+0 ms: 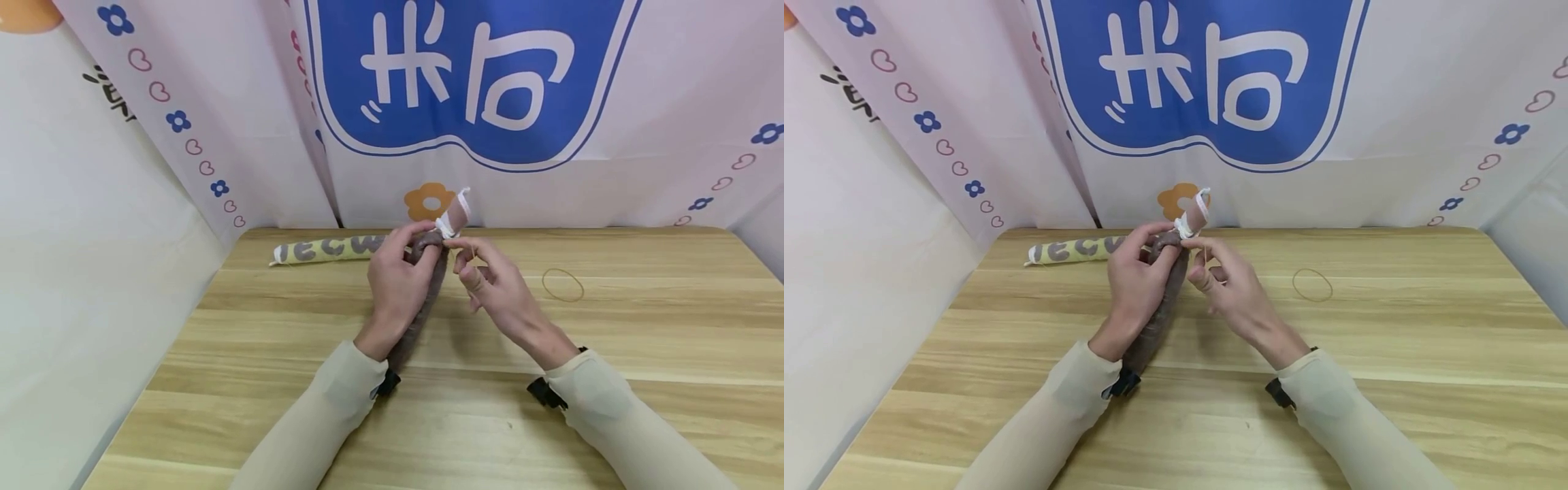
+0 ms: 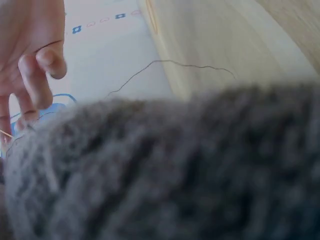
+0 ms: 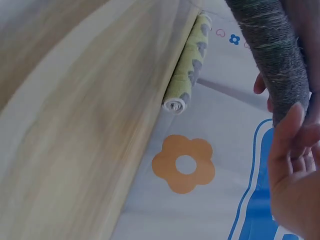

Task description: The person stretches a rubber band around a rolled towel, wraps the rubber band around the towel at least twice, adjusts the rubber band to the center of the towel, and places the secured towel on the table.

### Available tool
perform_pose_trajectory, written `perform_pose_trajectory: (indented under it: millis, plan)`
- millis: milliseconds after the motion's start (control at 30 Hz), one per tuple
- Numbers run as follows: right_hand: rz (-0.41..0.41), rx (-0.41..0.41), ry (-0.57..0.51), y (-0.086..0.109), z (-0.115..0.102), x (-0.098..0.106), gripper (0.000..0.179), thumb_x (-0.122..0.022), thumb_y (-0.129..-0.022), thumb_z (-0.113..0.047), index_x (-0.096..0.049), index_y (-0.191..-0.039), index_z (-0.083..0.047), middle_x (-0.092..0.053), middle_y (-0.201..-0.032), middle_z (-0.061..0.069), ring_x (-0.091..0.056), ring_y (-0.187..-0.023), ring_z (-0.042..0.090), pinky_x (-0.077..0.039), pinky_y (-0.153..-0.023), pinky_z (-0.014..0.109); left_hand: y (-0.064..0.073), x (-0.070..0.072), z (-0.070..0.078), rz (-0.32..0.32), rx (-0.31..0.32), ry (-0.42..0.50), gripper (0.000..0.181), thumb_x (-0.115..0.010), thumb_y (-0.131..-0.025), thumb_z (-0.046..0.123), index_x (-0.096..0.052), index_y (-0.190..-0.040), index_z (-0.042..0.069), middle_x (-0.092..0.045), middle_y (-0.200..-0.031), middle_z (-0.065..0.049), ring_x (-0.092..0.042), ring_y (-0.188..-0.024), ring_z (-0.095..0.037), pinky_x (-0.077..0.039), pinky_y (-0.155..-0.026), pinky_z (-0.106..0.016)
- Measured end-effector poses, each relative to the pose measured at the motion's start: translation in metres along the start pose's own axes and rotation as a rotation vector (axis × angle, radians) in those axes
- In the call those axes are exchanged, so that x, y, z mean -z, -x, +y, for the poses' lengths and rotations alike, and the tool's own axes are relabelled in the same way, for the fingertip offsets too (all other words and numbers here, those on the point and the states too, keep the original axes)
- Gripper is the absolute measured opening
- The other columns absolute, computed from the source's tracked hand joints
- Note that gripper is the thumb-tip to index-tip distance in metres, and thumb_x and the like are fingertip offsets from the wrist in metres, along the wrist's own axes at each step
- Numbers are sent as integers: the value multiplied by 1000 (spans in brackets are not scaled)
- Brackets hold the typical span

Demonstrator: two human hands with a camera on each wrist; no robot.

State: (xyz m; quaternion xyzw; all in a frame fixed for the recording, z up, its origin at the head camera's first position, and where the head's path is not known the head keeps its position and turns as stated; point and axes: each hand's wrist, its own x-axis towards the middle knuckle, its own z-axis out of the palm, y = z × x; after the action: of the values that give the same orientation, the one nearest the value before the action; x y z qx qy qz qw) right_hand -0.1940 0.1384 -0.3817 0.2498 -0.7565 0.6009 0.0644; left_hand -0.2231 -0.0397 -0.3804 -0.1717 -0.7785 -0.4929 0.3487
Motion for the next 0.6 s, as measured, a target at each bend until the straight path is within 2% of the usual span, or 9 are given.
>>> perform_pose_trajectory:
  millis: [100, 200, 300, 433, 600]
  plan:
    - [-49, 12, -3, 0, 0, -1, 85, -49, -94, -80, -59, -146, -14, -53, -110, 15, -56, -64, 22, -52, -49, 38, 1, 0, 0, 0, 6, -6, 24, -72, -93, 6, -79, -116, 9, -73, -93, -6, -63, -68, -17, -51, -60, -32]
    - [-45, 7, 10, 0, 2, -1, 80, -48, -97, -77, -61, -143, -13, -54, -110, 14, -56, -65, 22, -53, -51, 38, 0, 0, -1, 8, 29, 26, 24, -73, -93, 6, -79, -116, 8, -73, -93, -6, -63, -67, -16, -51, -59, -31]
    - [-5, -16, -30, -1, 4, 0, 78, -48, -100, -73, -61, -142, -9, -55, -110, 16, -52, -61, 18, -53, -52, 36, -1, 1, 0, 8, 52, 73, 22, -76, -95, 8, -79, -116, 8, -74, -93, -6, -63, -67, -14, -52, -59, -29]
    - [57, -65, -134, 0, 7, -2, 72, -50, -104, -64, -61, -143, -5, -56, -108, 18, -50, -58, 13, -53, -52, 32, -1, 0, 0, 1, 74, 127, 21, -77, -96, 9, -78, -118, 7, -74, -94, -7, -61, -65, -15, -50, -58, -27]
    - [127, -99, -202, 0, 8, -4, 68, -58, -103, -59, -61, -142, -3, -57, -107, 16, -49, -58, 11, -54, -52, 32, -1, 0, 1, 0, 87, 156, 22, -77, -96, 7, -78, -119, 6, -73, -94, -8, -60, -63, -16, -49, -58, -25]
